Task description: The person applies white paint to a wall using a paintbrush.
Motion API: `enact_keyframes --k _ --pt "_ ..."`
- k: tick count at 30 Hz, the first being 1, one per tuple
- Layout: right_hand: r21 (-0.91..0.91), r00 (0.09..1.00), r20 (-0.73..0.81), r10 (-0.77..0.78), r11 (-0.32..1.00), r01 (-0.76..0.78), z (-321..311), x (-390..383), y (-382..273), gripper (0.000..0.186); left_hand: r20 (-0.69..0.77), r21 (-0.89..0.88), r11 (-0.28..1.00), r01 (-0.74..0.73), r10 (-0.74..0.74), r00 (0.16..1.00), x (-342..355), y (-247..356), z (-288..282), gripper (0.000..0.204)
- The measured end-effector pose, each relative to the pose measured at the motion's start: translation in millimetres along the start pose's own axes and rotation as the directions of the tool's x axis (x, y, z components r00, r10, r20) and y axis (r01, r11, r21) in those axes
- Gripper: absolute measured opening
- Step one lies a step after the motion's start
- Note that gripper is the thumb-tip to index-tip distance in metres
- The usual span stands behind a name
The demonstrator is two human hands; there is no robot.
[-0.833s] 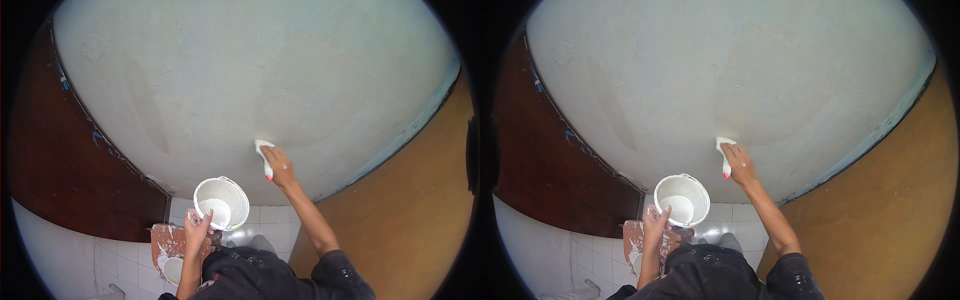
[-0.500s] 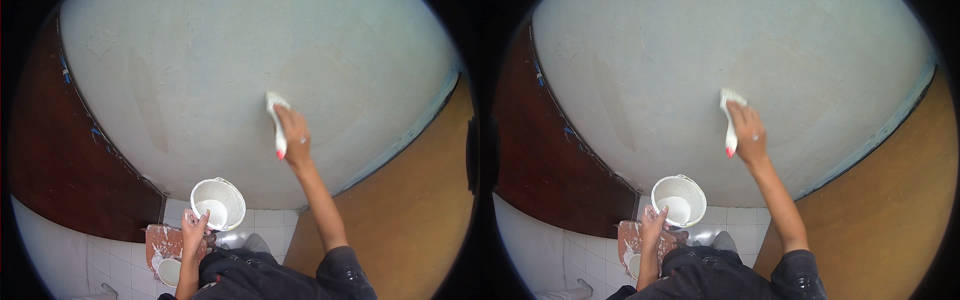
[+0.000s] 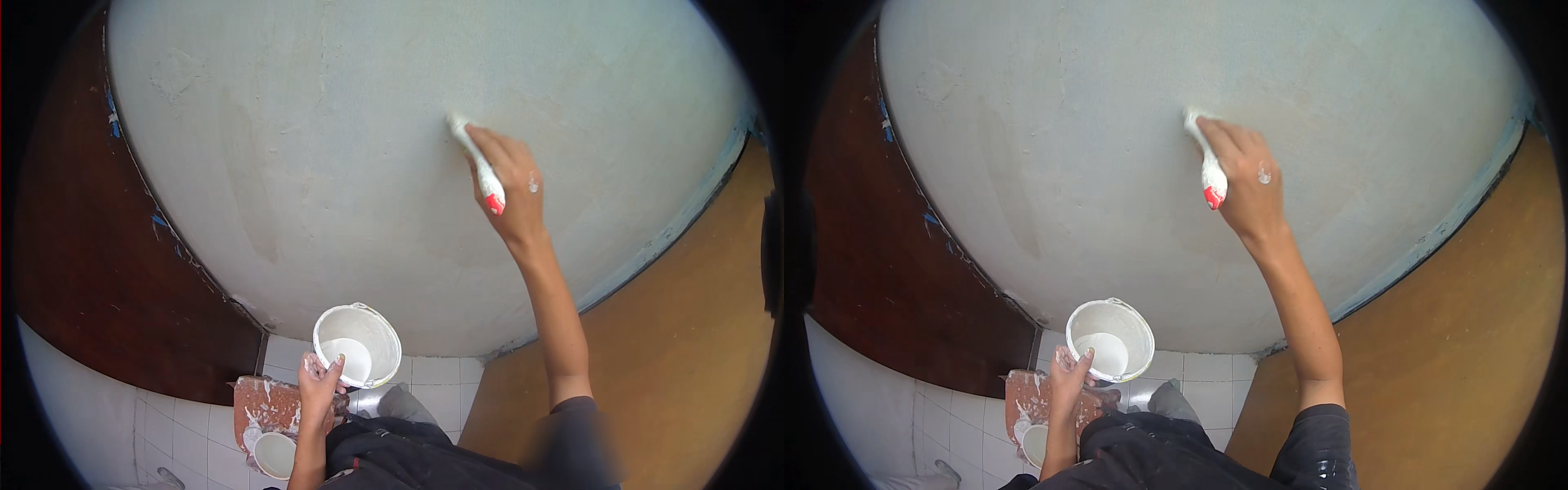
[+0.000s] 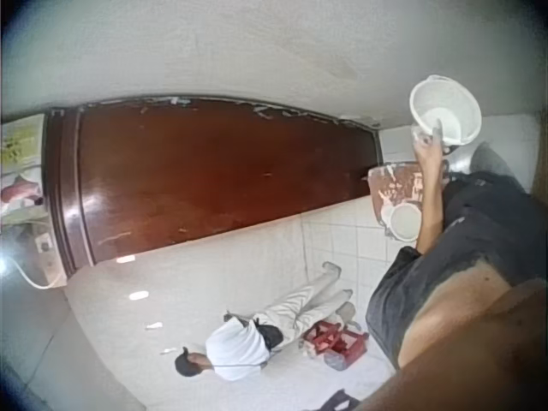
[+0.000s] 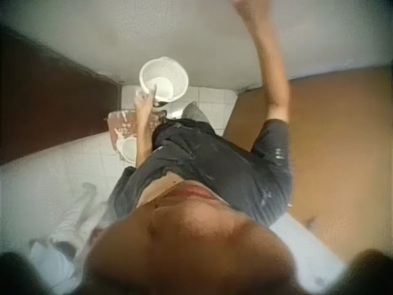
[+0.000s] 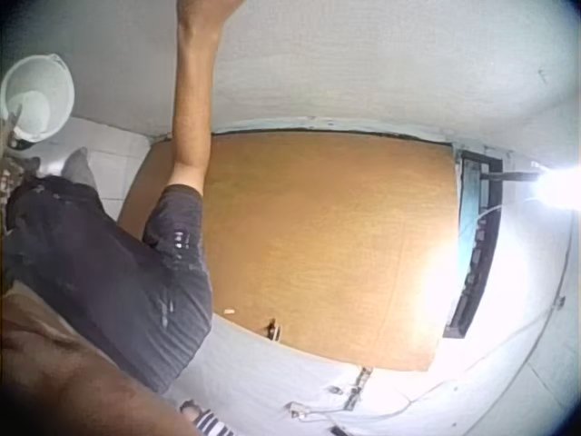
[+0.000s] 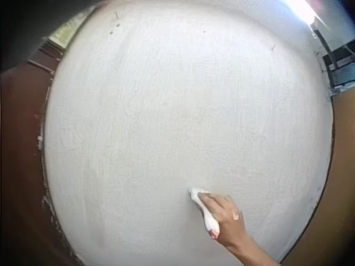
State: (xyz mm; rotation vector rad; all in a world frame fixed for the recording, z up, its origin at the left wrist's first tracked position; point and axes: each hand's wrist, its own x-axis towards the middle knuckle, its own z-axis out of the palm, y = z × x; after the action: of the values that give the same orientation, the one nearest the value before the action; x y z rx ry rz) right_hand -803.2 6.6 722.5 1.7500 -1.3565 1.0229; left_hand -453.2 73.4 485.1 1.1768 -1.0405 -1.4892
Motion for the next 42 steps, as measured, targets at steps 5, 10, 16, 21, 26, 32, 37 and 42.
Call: enact_keyframes --k 5,10,16,21,26,32,37,42 --pt "-0.056 0.990 0.137 0.034 0.998 -0.027 36.1 -55.6 -23.4 0.055 -0.005 -0.018 1.000 0.008 -0.008 1.000 0.3 1.0 0.4 0.027" --pt "0.129 0.925 0.369 0.091 0.981 -0.148 64.7 -110.4 -32.8 0.059 -0.002 -0.004 1.000 0.007 -0.007 1.000 0.8 0.7 1.2 0.026" --pt "-0.015 0.999 -0.010 -0.045 0.999 0.045 -1.6 15.4 7.4 0.049 0.018 0.008 0.999 -0.032 0.032 0.999 3.4 -4.5 -3.9 0.026" --pt "-0.111 0.995 -0.086 -0.045 0.993 0.036 -4.5 28.8 -15.2 0.050 0.002 -0.007 0.999 -0.041 0.041 0.999 2.6 -4.5 -5.6 0.028" --pt "0.010 0.963 0.267 0.038 0.999 -0.042 67.7 -97.0 -35.7 0.058 -0.003 -0.016 1.000 -0.011 0.011 1.000 2.7 3.0 5.5 0.028" --pt "0.156 0.978 0.206 0.027 0.986 -0.060 52.5 -64.4 -9.4 0.059 0.016 0.006 1.000 0.001 -0.001 1.000 4.6 3.2 1.0 0.031" --pt "-0.057 0.996 -0.070 -0.062 0.997 0.058 6.1 38.6 -5.6 0.055 0.020 -0.006 1.000 0.008 -0.008 1.000 11.5 -4.5 -8.3 0.033" --pt "-0.217 1.000 0.020 -0.019 0.976 0.023 36.4 2.1 -35.1 0.054 0.019 -0.018 1.000 0.015 -0.015 1.000 12.8 -6.5 -14.2 0.034"
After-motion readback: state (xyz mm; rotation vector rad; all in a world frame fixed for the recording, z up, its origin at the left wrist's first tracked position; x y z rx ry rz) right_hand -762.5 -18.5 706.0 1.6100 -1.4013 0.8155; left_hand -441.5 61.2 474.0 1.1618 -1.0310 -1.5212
